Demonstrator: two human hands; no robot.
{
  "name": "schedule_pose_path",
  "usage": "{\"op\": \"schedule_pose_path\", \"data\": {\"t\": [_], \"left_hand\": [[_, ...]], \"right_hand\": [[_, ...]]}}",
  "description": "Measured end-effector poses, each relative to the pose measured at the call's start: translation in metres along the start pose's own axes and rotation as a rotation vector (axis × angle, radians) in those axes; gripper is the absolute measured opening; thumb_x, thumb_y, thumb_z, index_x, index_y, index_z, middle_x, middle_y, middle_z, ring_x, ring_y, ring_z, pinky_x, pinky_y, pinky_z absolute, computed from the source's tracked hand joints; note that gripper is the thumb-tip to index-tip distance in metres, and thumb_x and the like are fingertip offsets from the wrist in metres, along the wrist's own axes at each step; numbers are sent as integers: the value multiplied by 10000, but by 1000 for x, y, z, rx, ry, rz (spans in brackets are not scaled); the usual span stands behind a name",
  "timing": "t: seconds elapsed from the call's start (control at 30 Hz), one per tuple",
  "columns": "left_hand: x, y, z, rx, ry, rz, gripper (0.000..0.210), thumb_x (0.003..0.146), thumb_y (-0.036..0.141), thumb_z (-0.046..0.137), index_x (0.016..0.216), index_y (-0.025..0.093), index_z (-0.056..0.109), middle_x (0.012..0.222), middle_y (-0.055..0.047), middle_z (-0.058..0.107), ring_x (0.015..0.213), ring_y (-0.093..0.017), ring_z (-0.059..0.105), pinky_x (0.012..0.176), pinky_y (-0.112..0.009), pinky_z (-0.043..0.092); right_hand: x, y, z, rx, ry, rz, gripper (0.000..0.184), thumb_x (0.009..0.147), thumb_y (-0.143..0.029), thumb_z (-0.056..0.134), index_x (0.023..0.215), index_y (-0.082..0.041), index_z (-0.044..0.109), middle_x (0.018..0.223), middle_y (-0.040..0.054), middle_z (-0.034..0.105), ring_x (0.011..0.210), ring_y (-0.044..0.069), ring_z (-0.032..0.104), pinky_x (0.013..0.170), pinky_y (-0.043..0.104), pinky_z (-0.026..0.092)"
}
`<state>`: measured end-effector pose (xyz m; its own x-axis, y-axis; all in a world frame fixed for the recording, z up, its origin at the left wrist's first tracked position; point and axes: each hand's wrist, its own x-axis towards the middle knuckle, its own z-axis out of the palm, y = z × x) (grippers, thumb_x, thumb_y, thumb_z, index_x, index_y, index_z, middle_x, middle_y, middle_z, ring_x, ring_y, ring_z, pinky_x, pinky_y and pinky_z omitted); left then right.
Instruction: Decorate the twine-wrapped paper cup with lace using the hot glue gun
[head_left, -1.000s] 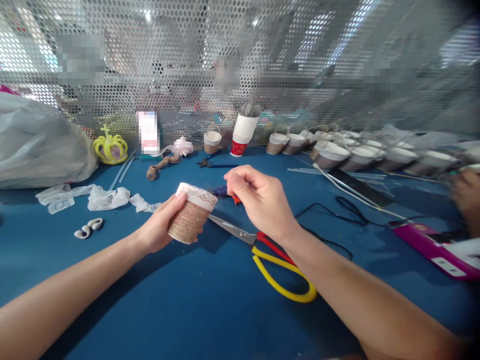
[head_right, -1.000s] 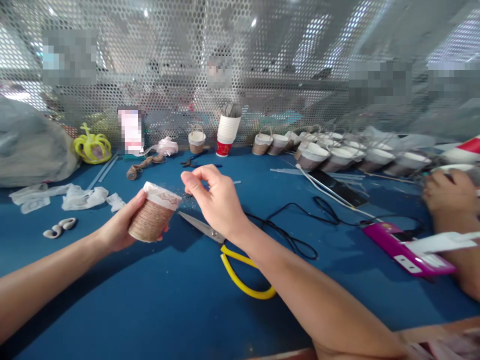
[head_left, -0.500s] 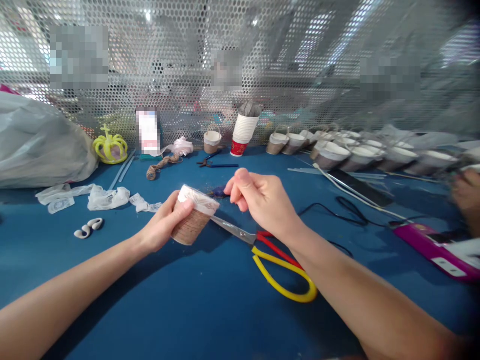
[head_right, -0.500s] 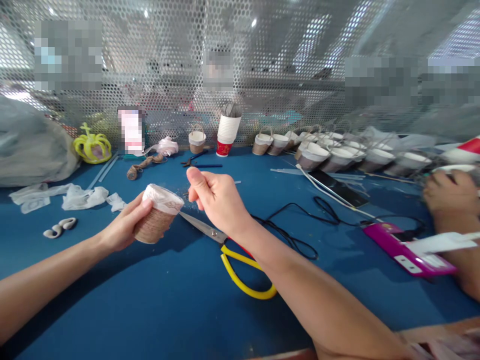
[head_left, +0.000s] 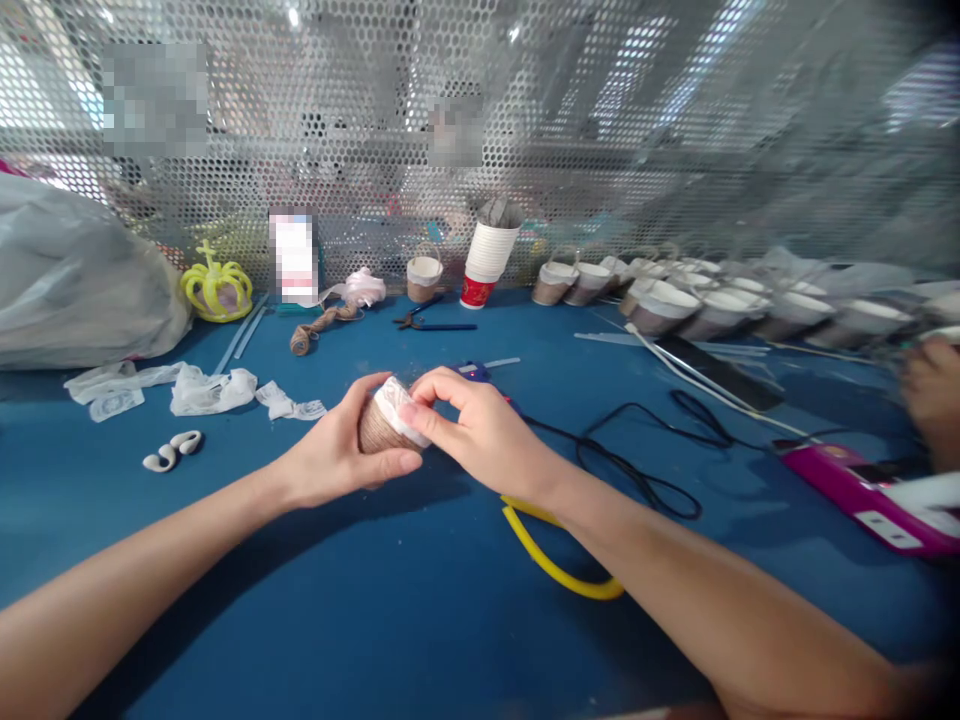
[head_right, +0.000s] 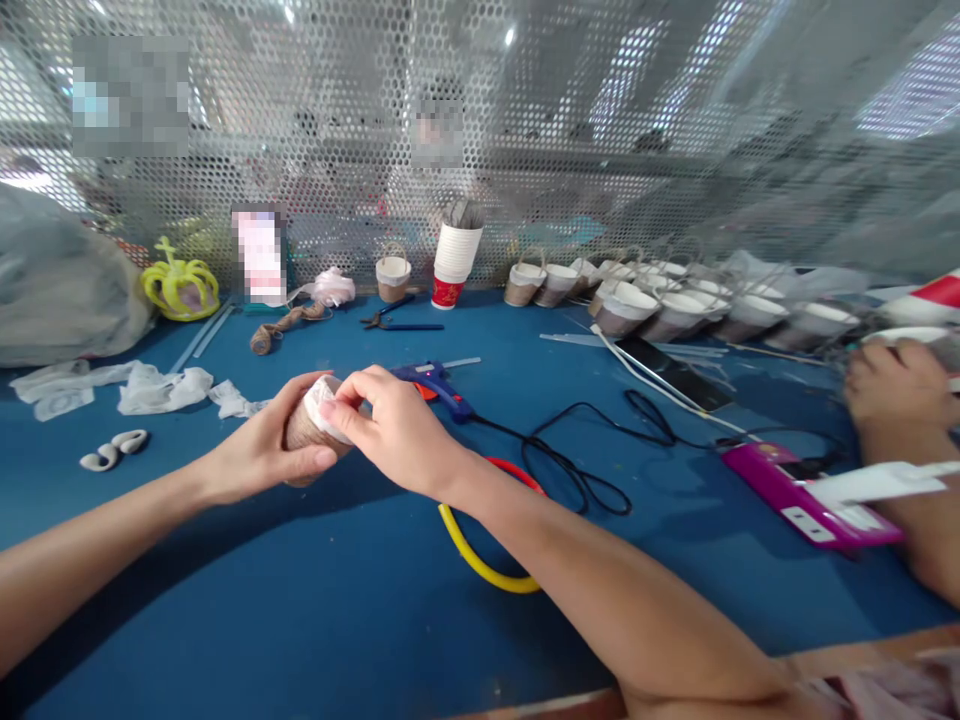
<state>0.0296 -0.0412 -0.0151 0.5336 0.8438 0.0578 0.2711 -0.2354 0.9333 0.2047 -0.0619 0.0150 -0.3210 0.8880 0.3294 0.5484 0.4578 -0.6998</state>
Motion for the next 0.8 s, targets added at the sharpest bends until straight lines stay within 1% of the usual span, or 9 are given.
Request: {"op": "schedule_pose_path", "data": {"t": [0.1, 0.17, 0.27, 0.33, 0.4, 0.47, 0.53, 0.67, 0.8], "left_hand": [[3, 1, -8, -201, -132, -61, 728, 661, 438, 685, 1242, 147, 357, 1028, -106, 578, 886, -224, 572, 737, -343, 472], [5, 0, -8, -233, -146, -54, 636, 646, 414, 703, 1155, 139, 437, 971, -83, 585, 853, -202, 564, 735, -320, 462], [4, 0, -3, -197, -47, -27, 639, 629, 394, 721, 1140, 136, 438, 949, -70, 570, 788, -170, 550, 695, -293, 457], [3, 0, 1, -210, -11, -41, 736, 627, 402, 722, 1216, 145, 362, 938, -68, 563, 685, -135, 538, 610, -275, 454], [1, 0, 3, -227, -17, -52, 793, 633, 409, 717, 1262, 161, 302, 936, -63, 560, 625, -111, 519, 560, -259, 443], [1, 0, 2, -226, -15, -23, 754, 650, 402, 705, 1254, 165, 320, 982, -70, 553, 695, -123, 532, 611, -263, 455], [2, -1, 1, -220, 6, 6, 688, 664, 404, 694, 1216, 153, 368, 994, -70, 551, 770, -140, 535, 665, -265, 457], [4, 0, 1, -272, 51, -6, 667, 627, 424, 717, 1138, 130, 405, 780, -20, 563, 602, -104, 505, 543, -238, 424], [4, 0, 4, -325, 65, -3, 646, 594, 381, 752, 1086, 137, 412, 718, 14, 536, 533, -77, 475, 495, -219, 404]], "right_hand": [[1, -1, -6, 12, -31, -64, 188, 841, -312, 530, 701, -188, 513, 789, 27, 572, 759, 144, 548, 741, 292, 438], [2, -2, -9, 17, -18, -116, 224, 837, -374, 535, 713, -187, 529, 804, 37, 584, 787, 155, 555, 760, 303, 440], [3, -1, -10, 15, 32, -152, 258, 821, -439, 546, 793, -183, 552, 840, 56, 604, 825, 172, 560, 781, 321, 442], [2, 1, -7, -26, 37, -159, 226, 814, -405, 570, 772, -186, 536, 854, 63, 606, 838, 177, 559, 781, 323, 444], [1, 2, -3, -72, 19, -162, 198, 812, -337, 587, 710, -189, 502, 851, 63, 602, 827, 173, 558, 767, 315, 447], [1, 3, -2, -83, 22, -171, 199, 818, -299, 581, 681, -188, 489, 851, 64, 600, 841, 172, 560, 772, 307, 447], [3, 2, -6, -69, 43, -172, 162, 823, -310, 576, 743, -179, 526, 878, 68, 612, 875, 175, 565, 793, 307, 445], [7, 0, -20, -70, 104, -114, 173, 870, -338, 504, 875, -177, 567, 870, 56, 641, 819, 164, 582, 721, 294, 458], [7, 2, -19, -92, 53, -249, 139, 834, -316, 569, 776, -190, 566, 886, 53, 642, 892, 176, 568, 822, 325, 447]]}}
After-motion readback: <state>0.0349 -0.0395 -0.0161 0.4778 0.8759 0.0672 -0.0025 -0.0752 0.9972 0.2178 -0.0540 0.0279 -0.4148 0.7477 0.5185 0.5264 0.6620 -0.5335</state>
